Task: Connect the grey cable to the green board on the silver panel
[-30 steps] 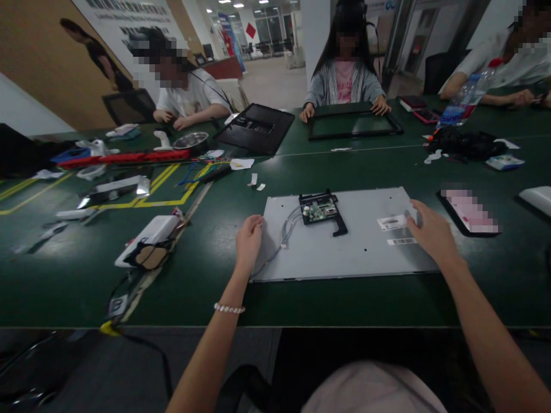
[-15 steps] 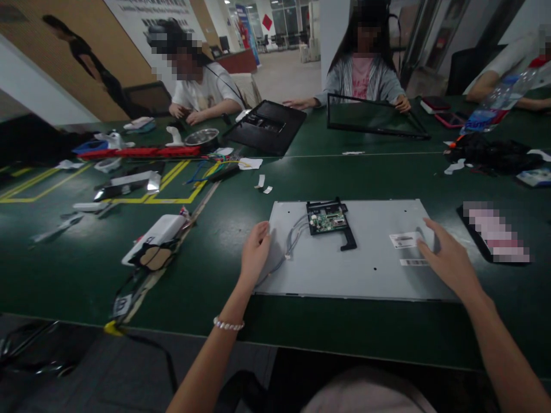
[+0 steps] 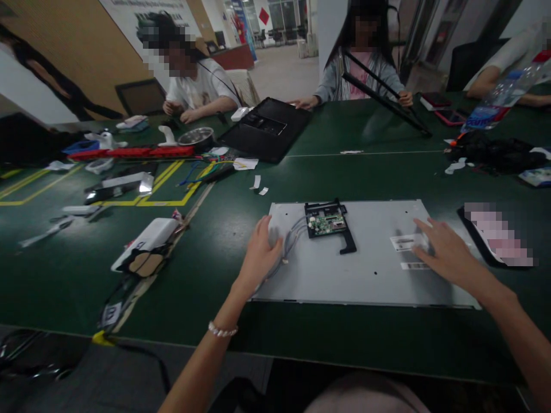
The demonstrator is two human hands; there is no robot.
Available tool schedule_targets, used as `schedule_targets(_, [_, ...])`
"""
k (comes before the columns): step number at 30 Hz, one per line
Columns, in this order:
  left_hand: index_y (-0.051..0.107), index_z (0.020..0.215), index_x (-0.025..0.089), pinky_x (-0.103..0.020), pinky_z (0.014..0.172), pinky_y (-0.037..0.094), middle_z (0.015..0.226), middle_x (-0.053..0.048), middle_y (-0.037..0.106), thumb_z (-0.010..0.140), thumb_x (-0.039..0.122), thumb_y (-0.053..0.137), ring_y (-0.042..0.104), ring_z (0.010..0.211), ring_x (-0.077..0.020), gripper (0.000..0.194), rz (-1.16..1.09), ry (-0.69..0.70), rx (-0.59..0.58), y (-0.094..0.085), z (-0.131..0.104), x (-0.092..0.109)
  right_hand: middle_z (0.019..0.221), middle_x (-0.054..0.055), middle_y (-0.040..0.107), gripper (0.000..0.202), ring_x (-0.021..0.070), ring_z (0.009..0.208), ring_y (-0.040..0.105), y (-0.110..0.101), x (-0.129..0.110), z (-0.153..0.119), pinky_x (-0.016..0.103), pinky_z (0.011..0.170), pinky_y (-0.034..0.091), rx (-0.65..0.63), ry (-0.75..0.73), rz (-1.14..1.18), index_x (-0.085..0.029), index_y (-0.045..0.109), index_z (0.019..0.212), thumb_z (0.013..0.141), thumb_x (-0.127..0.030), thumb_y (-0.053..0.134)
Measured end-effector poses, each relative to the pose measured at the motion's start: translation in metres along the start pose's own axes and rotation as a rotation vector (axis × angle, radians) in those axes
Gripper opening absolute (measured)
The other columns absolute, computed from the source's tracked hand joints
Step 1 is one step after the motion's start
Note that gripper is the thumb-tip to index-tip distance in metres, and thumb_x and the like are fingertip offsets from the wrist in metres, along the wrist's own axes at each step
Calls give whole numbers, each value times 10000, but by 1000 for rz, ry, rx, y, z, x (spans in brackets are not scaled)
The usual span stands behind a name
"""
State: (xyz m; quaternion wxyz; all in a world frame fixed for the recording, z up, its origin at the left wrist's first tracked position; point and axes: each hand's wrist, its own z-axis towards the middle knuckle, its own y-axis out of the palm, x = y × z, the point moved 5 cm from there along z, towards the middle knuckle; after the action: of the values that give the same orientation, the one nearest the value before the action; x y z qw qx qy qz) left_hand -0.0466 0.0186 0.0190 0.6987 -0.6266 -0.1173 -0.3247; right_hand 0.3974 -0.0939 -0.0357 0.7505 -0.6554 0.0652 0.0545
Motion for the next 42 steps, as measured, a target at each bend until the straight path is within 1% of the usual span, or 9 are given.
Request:
schedule_targets(3, [213, 1522, 197, -513, 1212, 200, 1620, -157, 180, 848, 405, 597, 149, 1503, -324, 803, -15, 119, -195, 10, 24, 26, 1595, 148, 313, 696, 456, 1449, 239, -2, -12, 10, 696, 1058, 329, -56, -44, -56, -245, 366, 1515, 923, -609, 400])
schedule_targets(6, [106, 1555, 205, -507, 1225, 141, 1647, -157, 39, 773, 480, 688, 28, 1517, -334, 1013, -67, 151, -381, 26, 49, 43, 1622, 109, 271, 664, 429, 1466, 214, 0, -30, 14, 714, 1081, 267, -106, -101, -62, -291, 360, 1520, 942, -619, 354])
schedule_targets(8, [73, 1563, 213, -512, 1227, 118, 1650, -151, -6, 724, 483, 734, -22, 1515, -341, 1102, -92, 177, -440, 38, 63, 49, 1628, 108, 256, 637, 413, 1471, 216, 3, -38, 15, 718, 1086, 248, -128, -108, -58, -295, 349, 1525, 964, -596, 311])
schedule_targets(11, [69, 1566, 238, -531, 1225, 110, 1652, -135, 20, 690, 468, 763, -53, 1513, -345, 1141, -121, 244, -490, 53, 71, 54, 1634, 116, 237, 629, 406, 1476, 205, 7, -42, 13, 711, 1097, 230, -122, -97, -62, -283, 336, 1532, 978, -575, 285])
schedule_targets(15, [97, 1565, 230, -560, 1217, 118, 1643, -152, 76, 670, 463, 776, -4, 1511, -367, 1147, -149, 229, -489, 63, 70, 47, 1642, 103, 215, 640, 407, 1482, 179, 11, -42, 14, 708, 1110, 201, -101, -93, -50, -296, 319, 1539, 971, -590, 299])
schedule_targets(21, [164, 1556, 217, -593, 1199, 159, 1607, -180, 199, 680, 438, 773, 160, 1487, -390, 1089, -199, 225, -422, 61, 69, 40, 1644, 99, 208, 631, 391, 1491, 158, 13, -45, 17, 694, 1121, 190, -84, -88, -71, -304, 309, 1541, 974, -581, 296])
schedule_targets(28, [155, 1560, 210, -587, 1186, 233, 1580, -177, 267, 695, 412, 768, 290, 1440, -388, 1080, -193, 262, -387, 61, 56, 58, 1649, 86, 198, 636, 381, 1494, 152, 9, -46, 17, 680, 1132, 183, -125, -78, -74, -299, 300, 1546, 980, -587, 263])
schedule_targets(34, [104, 1569, 212, -604, 1179, 244, 1585, -181, 263, 711, 441, 757, 278, 1445, -397, 1102, -176, 338, -447, 66, 39, 81, 1654, 85, 179, 649, 374, 1500, 130, 2, -46, 17, 681, 1132, 187, -181, -63, -55, -291, 290, 1552, 982, -598, 245])
schedule_targets(42, [-55, 1578, 239, -608, 1206, 175, 1623, -146, 189, 722, 456, 729, 212, 1469, -413, 1181, -179, 356, -479, 71, 33, 86, 1659, 66, 152, 668, 392, 1488, 168, 5, -32, 12, 704, 1117, 211, -171, -79, -10, -336, 253, 1559, 964, -639, 269])
